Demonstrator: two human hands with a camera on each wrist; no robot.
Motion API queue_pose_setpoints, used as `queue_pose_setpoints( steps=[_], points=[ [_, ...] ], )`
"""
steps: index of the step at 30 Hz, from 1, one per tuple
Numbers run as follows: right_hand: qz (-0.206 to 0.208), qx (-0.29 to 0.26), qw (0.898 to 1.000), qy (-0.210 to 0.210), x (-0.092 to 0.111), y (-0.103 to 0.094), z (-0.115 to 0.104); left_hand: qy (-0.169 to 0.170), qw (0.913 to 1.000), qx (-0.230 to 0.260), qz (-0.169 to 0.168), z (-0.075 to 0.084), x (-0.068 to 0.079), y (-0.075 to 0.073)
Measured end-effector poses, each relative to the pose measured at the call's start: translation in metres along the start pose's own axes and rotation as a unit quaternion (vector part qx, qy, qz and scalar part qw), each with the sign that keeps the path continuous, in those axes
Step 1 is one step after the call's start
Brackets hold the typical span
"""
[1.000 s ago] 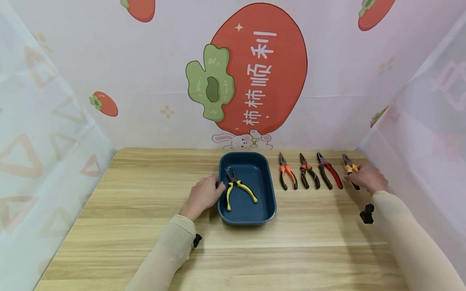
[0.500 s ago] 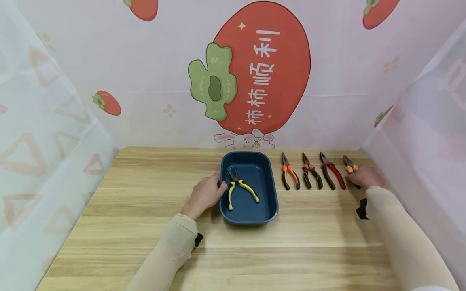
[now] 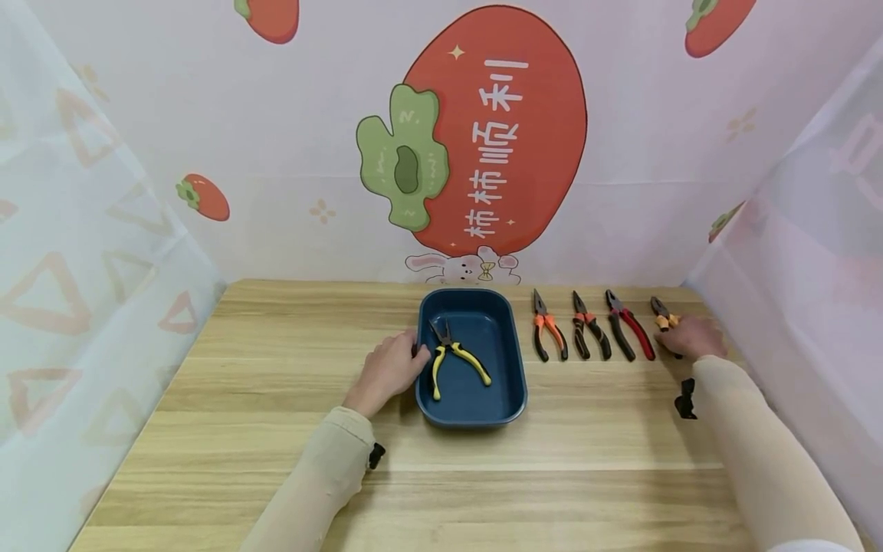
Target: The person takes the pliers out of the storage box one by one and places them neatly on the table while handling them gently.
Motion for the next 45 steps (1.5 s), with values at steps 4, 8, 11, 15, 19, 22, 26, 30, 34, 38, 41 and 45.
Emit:
queue_pose_setpoints(
  steps=[4,8,11,15,19,22,26,30,34,38,41,45],
  points=[
    [-0.013,-0.009,1.000,-0.005,0.000,0.002,0.003,0.006,0.9999,0.008,0.000,-0.001,-0.001,0.001],
    [0.007,-0.008,0.999,-0.032,0.005,0.000,0.003,0.003,0.9999,0.015,-0.003,-0.002,-0.002,0.001],
    [0.052,0.000,0.997,-0.061,0.014,-0.003,-0.002,-0.003,0.9998,0.020,-0.005,-0.002,-0.001,0.001],
    [0.102,-0.005,0.990,-0.097,0.030,-0.003,-0.016,-0.010,0.9992,0.038,-0.007,-0.001,0.000,0.001],
    [0.126,0.000,0.983,-0.131,0.047,0.001,-0.036,-0.011,0.9984,0.053,-0.018,0.002,0.000,0.003],
    [0.131,0.002,0.980,-0.148,0.059,0.006,-0.048,-0.010,0.9986,0.048,-0.019,0.004,-0.001,0.004],
    [0.116,-0.001,0.979,-0.166,0.074,0.016,-0.062,-0.005,0.9994,0.034,-0.006,0.005,-0.002,0.005],
    [0.105,0.000,0.976,-0.189,0.086,0.025,-0.076,0.004,0.9994,0.035,-0.003,0.005,-0.003,0.005],
    [0.105,0.008,0.973,-0.203,0.094,0.033,-0.088,0.015,0.9988,0.045,-0.006,0.001,-0.001,0.003],
    [0.101,-0.001,0.969,-0.224,0.101,0.040,-0.099,0.021,0.9983,0.054,-0.009,-0.004,0.004,-0.001],
    [0.100,-0.007,0.967,-0.235,0.106,0.046,-0.106,0.019,0.9980,0.060,-0.010,-0.009,0.007,-0.003],
    [0.105,0.003,0.965,-0.242,0.111,0.053,-0.114,0.016,0.9976,0.066,-0.012,-0.015,0.011,-0.007]
  ],
)
Point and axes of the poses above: each hand's wrist, its own x-axis away from the middle knuckle, its own y-axis out of the palm, z = x × y, the point moved 5 cm from there along -x, towards the middle knuckle, and after that the axes turned 15 degrees about -z, right-handed, at the moved point
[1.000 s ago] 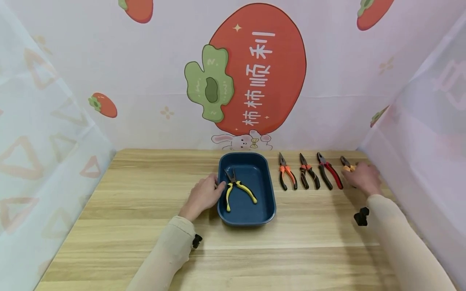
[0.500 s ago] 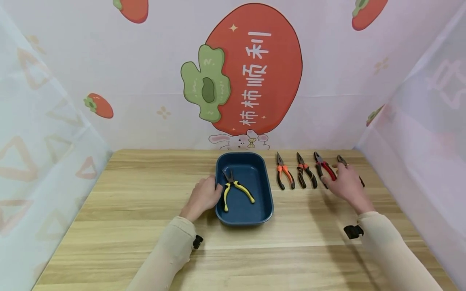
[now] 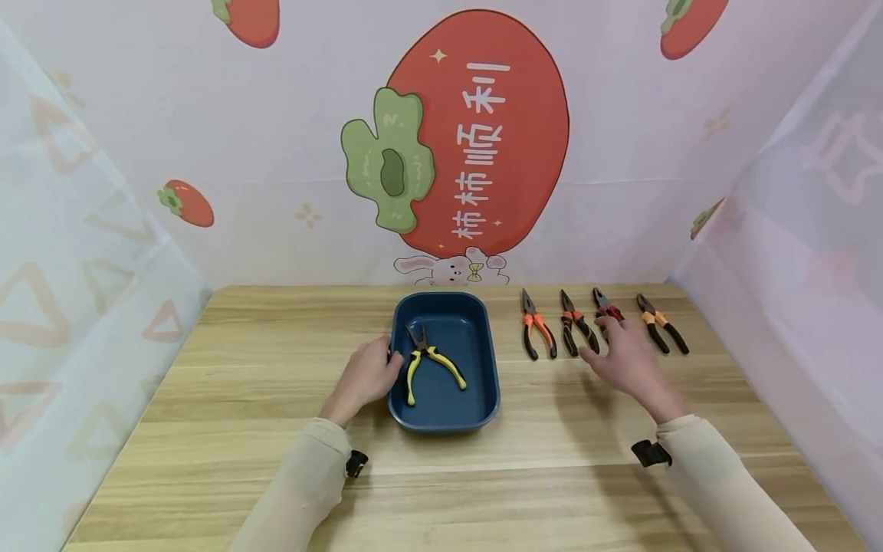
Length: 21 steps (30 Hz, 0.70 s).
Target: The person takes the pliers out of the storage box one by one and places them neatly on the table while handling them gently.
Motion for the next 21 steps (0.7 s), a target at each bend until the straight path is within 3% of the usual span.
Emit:
queue_pose_setpoints(
  steps=[8,21],
  points=[
    [-0.001,0.000,1.000,-0.022,0.004,0.014,-0.016,-0.009,0.9999,-0.009,0.004,-0.012,0.007,-0.008],
    [-0.005,0.013,0.996,-0.088,0.009,0.030,-0.065,-0.023,0.9994,-0.023,0.014,-0.021,0.013,-0.018]
  ],
)
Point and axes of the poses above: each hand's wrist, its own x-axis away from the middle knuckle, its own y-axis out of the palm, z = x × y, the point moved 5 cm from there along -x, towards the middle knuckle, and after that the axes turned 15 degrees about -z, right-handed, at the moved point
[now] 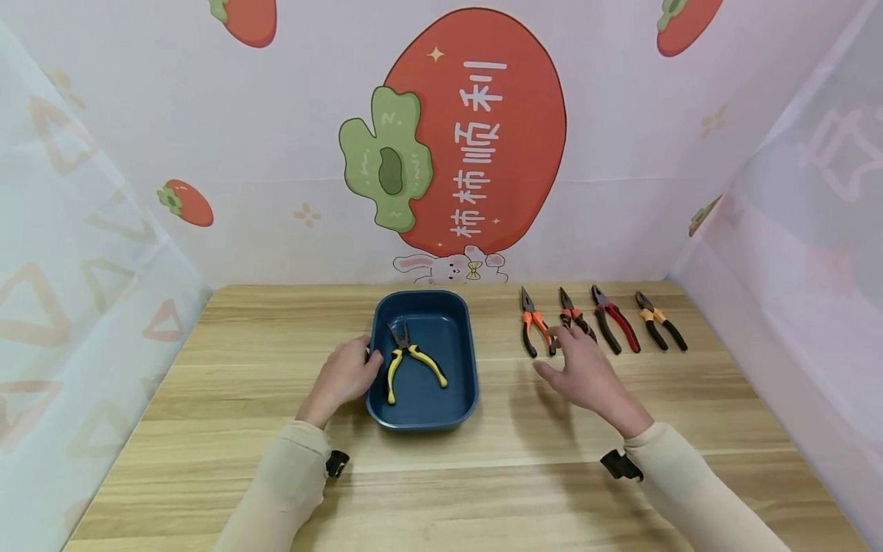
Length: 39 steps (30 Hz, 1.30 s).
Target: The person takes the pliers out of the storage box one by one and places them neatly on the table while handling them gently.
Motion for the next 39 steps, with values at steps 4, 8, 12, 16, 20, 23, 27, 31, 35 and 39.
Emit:
queue_pose_setpoints(
  steps=[4,8,12,16,20,23,27,31,35,39],
  points=[
    [-0.001,0.000,1.000,-0.008,-0.003,0.002,-0.017,-0.010,0.9999,-0.004,0.003,-0.001,0.000,0.000],
    [-0.001,0.007,1.000,-0.028,-0.008,0.002,-0.039,-0.018,0.9998,-0.002,0.004,-0.001,0.001,0.001],
    [-0.013,0.007,0.999,-0.046,-0.016,0.003,-0.063,-0.022,0.9997,0.000,0.003,-0.002,0.002,0.002],
    [-0.025,0.013,0.998,-0.052,-0.026,0.006,-0.086,-0.023,0.9997,-0.004,0.012,-0.003,0.002,0.001],
    [-0.043,0.020,0.997,-0.056,-0.036,0.010,-0.104,-0.017,0.9993,-0.015,0.030,-0.002,0.002,-0.001],
    [-0.055,0.022,0.996,-0.060,-0.044,0.013,-0.114,-0.012,0.9989,-0.023,0.039,-0.001,0.002,-0.001],
    [-0.069,0.024,0.996,-0.058,-0.053,0.014,-0.125,-0.008,0.9983,-0.032,0.048,0.000,0.002,-0.001],
    [-0.084,0.026,0.995,-0.049,-0.063,0.014,-0.134,-0.008,0.9979,-0.037,0.052,0.000,0.001,-0.002],
    [-0.100,0.039,0.993,-0.040,-0.074,0.017,-0.144,-0.011,0.9977,-0.041,0.053,-0.001,0.000,-0.001],
    [-0.121,0.054,0.991,-0.029,-0.085,0.021,-0.153,-0.014,0.9977,-0.043,0.051,-0.001,0.000,-0.001]
  ],
)
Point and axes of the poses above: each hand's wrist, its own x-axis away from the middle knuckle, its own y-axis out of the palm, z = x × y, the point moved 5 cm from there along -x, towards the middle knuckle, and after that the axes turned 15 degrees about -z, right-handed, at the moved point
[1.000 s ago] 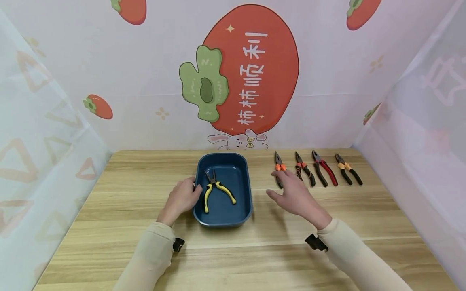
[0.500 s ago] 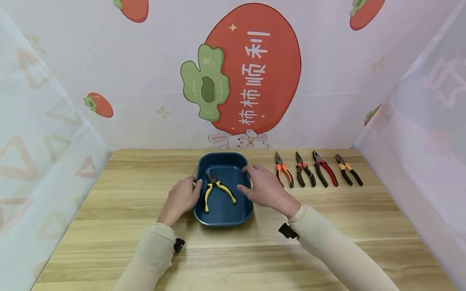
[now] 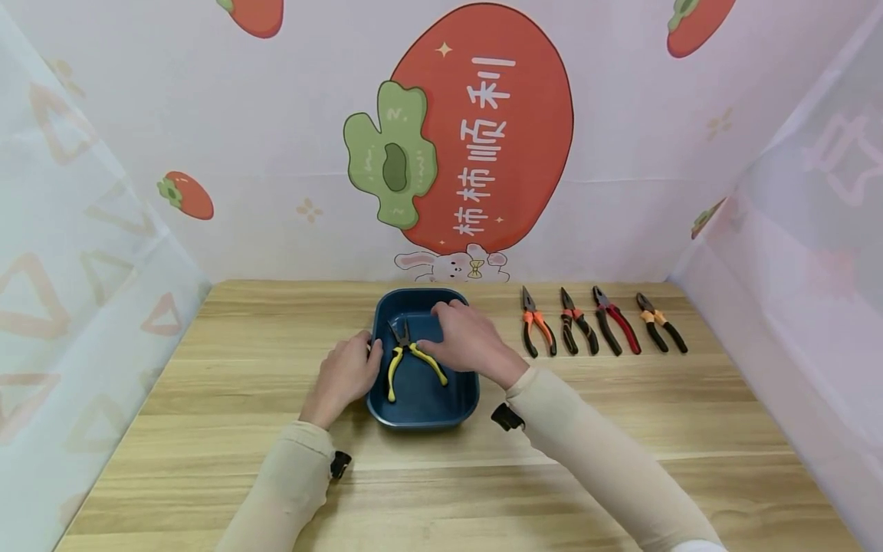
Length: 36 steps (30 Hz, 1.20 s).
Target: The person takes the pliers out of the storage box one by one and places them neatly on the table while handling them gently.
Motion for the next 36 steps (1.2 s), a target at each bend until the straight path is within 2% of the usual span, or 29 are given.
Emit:
queue_pose_setpoints(
  steps=[9,21,32,36],
  points=[
    [-0.052,0.011,0.998,0.025,-0.027,0.006,-0.013,-0.001,1.0000,0.008,-0.002,0.001,-0.001,0.001],
    [-0.113,-0.009,0.990,0.079,-0.058,0.032,-0.008,-0.002,1.0000,0.006,0.000,-0.001,-0.001,0.001],
    [-0.190,-0.010,0.978,0.085,-0.071,0.048,-0.016,-0.007,0.9999,0.009,-0.004,-0.004,-0.002,0.003],
    [-0.204,-0.004,0.975,0.089,-0.071,0.053,-0.018,-0.008,0.9999,0.008,-0.004,-0.003,-0.001,0.003]
  ],
)
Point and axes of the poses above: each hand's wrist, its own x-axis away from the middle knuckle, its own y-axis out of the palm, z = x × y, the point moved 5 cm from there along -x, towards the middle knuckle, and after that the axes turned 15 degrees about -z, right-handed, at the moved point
